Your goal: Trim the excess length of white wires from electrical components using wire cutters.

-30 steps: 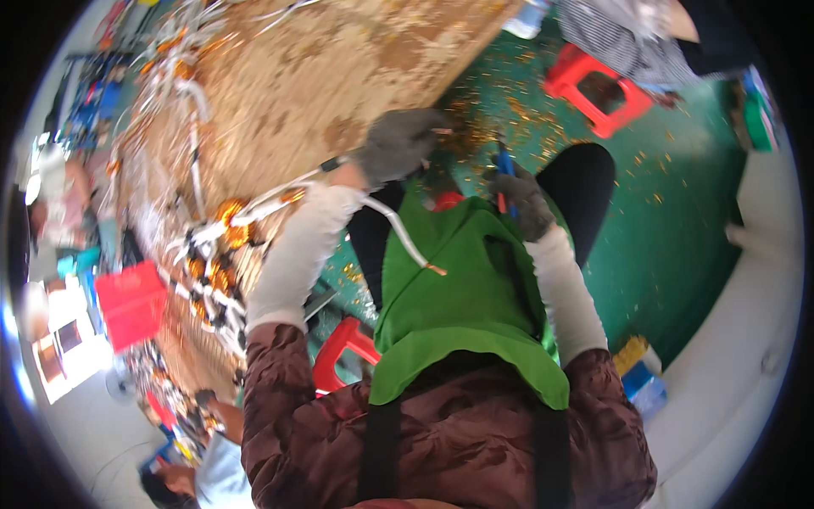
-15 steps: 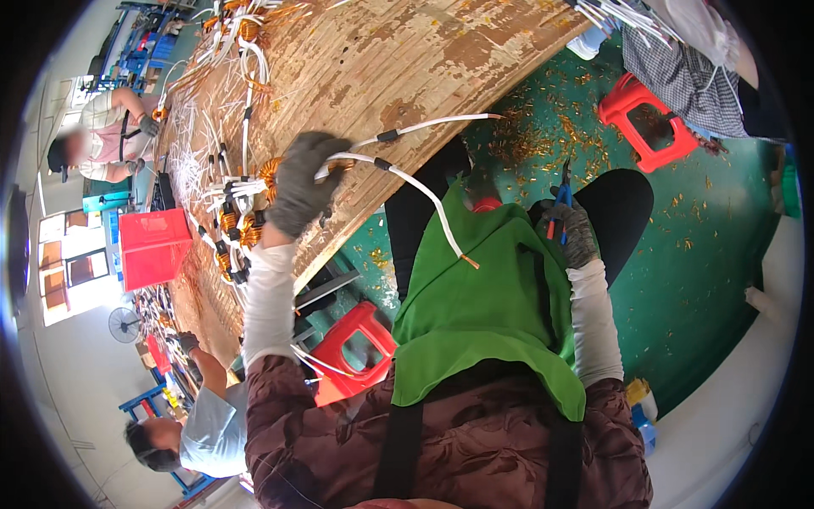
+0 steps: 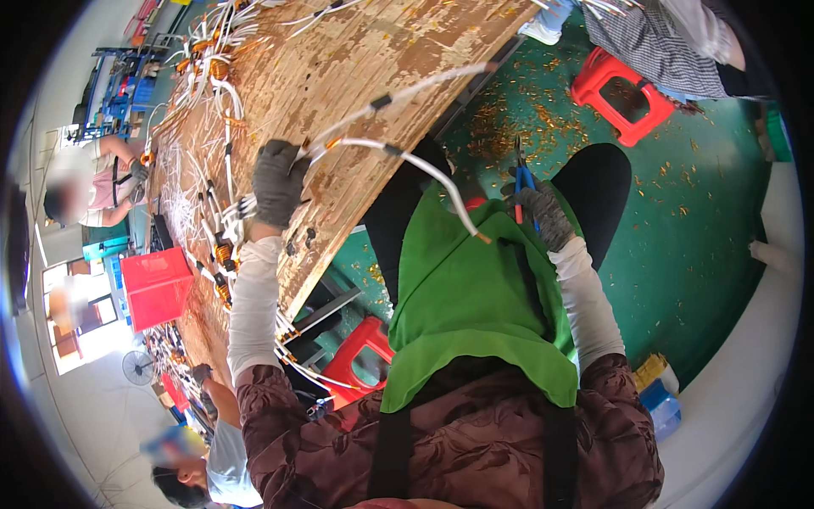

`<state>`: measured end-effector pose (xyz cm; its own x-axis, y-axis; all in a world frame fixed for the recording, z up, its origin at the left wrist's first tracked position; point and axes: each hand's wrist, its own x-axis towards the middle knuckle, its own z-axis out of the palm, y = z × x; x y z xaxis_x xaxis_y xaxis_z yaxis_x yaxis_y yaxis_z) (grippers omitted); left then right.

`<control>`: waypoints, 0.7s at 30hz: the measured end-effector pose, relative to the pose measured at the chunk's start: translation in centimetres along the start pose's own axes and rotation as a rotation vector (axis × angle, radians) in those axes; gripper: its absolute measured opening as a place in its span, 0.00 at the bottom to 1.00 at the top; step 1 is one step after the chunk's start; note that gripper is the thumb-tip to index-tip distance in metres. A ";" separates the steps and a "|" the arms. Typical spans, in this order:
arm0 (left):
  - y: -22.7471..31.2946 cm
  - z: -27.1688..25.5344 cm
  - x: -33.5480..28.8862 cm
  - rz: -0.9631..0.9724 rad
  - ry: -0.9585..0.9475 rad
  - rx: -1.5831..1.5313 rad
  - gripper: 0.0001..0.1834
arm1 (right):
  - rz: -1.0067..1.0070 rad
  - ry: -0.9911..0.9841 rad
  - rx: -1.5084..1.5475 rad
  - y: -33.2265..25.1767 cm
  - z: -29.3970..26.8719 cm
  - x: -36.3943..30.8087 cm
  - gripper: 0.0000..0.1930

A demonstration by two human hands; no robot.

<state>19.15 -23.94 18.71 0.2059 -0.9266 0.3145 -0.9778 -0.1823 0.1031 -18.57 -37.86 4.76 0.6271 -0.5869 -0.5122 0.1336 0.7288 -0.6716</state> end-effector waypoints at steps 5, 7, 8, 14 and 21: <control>6.0 4.5 5.0 0.085 -0.244 -0.006 0.10 | -0.199 0.163 -0.354 -5.7 -1.5 -0.7 0.24; 5.7 5.1 5.8 0.123 -0.243 -0.071 0.10 | -0.605 0.401 -0.508 -7.5 -2.6 -1.3 0.24; 5.6 4.8 5.9 0.126 -0.247 -0.123 0.10 | -0.835 0.515 -0.672 -8.3 -3.0 -1.8 0.23; 5.6 4.8 6.7 0.246 -0.272 -0.346 0.15 | -0.668 0.286 -0.441 -10.1 3.1 -6.7 0.24; 4.4 6.5 6.8 0.048 -0.365 -0.694 0.13 | -0.629 -0.072 -0.822 -4.3 12.7 -0.8 0.32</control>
<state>16.05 -33.18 15.19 0.0208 -0.9997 0.0161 -0.7133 -0.0035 0.7008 -9.94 -36.05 14.88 0.6736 -0.7356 0.0725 -0.0950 -0.1834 -0.9784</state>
